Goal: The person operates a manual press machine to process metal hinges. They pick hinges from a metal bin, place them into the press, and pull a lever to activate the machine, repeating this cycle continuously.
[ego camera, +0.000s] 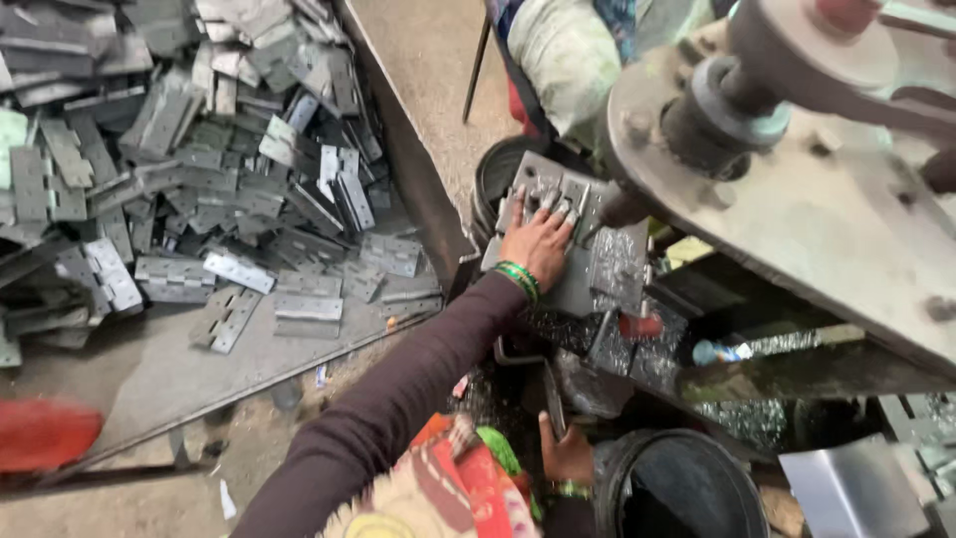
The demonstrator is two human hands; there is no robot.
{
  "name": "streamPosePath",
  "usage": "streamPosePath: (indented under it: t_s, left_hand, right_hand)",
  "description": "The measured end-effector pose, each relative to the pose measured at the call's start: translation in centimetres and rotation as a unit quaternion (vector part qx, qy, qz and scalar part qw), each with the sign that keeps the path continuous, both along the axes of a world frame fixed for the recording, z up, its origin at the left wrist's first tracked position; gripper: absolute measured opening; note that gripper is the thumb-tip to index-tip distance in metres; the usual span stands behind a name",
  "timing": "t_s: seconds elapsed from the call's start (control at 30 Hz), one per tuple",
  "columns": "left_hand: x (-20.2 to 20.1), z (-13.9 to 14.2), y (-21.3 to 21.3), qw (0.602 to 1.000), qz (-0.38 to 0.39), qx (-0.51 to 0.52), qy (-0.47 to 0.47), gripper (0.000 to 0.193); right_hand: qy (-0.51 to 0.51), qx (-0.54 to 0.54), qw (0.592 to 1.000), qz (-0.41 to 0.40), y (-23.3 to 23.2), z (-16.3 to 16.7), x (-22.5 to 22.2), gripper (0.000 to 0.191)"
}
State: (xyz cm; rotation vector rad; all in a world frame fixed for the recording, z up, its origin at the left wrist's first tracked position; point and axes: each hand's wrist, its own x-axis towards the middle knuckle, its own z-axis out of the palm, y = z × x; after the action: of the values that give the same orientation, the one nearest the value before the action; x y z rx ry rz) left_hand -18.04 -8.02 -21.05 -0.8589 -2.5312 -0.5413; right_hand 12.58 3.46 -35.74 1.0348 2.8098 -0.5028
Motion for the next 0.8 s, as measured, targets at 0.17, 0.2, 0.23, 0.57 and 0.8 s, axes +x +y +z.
streamPosePath:
  t_s: [0.17, 0.2, 0.23, 0.57, 0.8]
  left_hand:
    - [-0.9, 2.8, -1.8, 0.991, -0.025, -0.085, -0.096, 0.045]
    - [-1.0, 3.9, -2.0, 0.989, -0.037, -0.102, -0.098, 0.045]
    - [-0.7, 4.8, -2.2, 0.987, -0.04, -0.108, -0.108, 0.049]
    - [12.8, 4.5, -7.4, 0.998, -0.044, 0.017, 0.033, 0.053]
    - [10.6, 8.6, -8.8, 0.963, -0.227, 0.141, -0.023, 0.03]
  right_hand:
    - [-0.066, -0.033, 0.997, -0.004, 0.1, 5.0, 0.0, 0.073]
    - [-0.064, -0.058, 0.996, -0.006, 0.0, 6.8, -0.2, 0.07]
    - [-0.063, -0.081, 0.995, -0.01, 0.0, 8.7, -0.2, 0.067]
    - [-0.058, -0.052, 0.997, -0.007, -1.5, 15.0, -1.0, 0.049]
    - [-0.031, -0.044, 0.998, 0.014, -0.9, 14.4, -1.1, 0.064]
